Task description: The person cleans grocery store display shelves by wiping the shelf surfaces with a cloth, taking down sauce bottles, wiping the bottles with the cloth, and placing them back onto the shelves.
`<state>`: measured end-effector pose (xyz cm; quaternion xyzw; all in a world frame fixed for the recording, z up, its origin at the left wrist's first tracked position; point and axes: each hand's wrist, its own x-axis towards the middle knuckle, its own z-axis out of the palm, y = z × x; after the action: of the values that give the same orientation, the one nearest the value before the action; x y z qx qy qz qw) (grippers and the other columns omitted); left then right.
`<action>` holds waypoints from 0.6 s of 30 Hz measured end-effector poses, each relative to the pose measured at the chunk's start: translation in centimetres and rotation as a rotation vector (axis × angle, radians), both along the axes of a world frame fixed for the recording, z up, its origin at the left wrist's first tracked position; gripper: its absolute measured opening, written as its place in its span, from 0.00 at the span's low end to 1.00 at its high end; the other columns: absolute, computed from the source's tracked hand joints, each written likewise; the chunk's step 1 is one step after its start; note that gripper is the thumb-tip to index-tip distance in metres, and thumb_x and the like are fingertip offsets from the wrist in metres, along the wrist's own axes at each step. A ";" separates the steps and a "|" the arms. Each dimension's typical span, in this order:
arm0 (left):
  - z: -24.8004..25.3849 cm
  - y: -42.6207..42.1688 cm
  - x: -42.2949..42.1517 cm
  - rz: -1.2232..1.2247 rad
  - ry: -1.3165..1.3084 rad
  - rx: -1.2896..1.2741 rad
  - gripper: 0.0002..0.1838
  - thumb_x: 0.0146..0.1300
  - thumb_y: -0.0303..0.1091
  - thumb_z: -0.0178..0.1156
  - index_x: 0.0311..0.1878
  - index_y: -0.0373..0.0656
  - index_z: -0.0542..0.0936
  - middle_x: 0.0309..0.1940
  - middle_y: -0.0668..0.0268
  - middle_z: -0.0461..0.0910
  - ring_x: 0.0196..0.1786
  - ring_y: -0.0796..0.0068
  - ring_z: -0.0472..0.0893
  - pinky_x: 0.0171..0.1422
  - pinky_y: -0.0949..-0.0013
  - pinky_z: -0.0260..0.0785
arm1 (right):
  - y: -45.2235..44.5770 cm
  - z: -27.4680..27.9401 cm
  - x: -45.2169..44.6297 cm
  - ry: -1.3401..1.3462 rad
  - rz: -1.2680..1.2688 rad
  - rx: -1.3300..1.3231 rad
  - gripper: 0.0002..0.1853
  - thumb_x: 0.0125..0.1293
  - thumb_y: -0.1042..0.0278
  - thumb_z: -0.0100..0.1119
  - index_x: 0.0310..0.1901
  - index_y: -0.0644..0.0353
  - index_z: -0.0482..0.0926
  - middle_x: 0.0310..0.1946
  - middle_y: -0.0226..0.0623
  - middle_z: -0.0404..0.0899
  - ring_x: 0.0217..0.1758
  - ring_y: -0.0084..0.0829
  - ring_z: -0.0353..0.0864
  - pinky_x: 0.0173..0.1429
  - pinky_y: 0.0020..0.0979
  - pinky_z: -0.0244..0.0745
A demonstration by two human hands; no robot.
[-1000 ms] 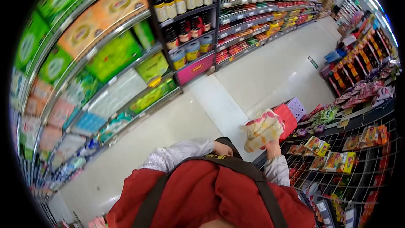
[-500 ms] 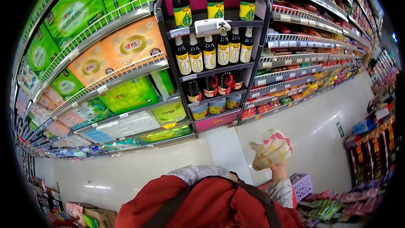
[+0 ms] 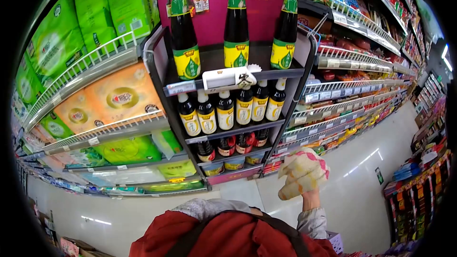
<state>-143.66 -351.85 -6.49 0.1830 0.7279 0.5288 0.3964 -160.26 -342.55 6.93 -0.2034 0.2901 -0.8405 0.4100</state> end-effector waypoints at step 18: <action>2.2 -7.0 -4.6 0.296 -0.070 0.132 0.13 0.65 0.36 0.53 0.39 0.35 0.79 0.31 0.67 0.81 0.33 0.78 0.77 0.38 0.70 0.70 | -11.0 7.2 -9.7 -0.024 0.265 -0.142 0.35 0.69 0.38 0.44 0.67 0.58 0.61 0.65 0.40 0.67 0.66 0.41 0.68 0.68 0.47 0.64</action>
<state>-148.23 -358.84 -4.27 0.0809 0.6963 0.6340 0.3266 -169.99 -353.58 14.17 -0.2585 0.1958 -0.7998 0.5051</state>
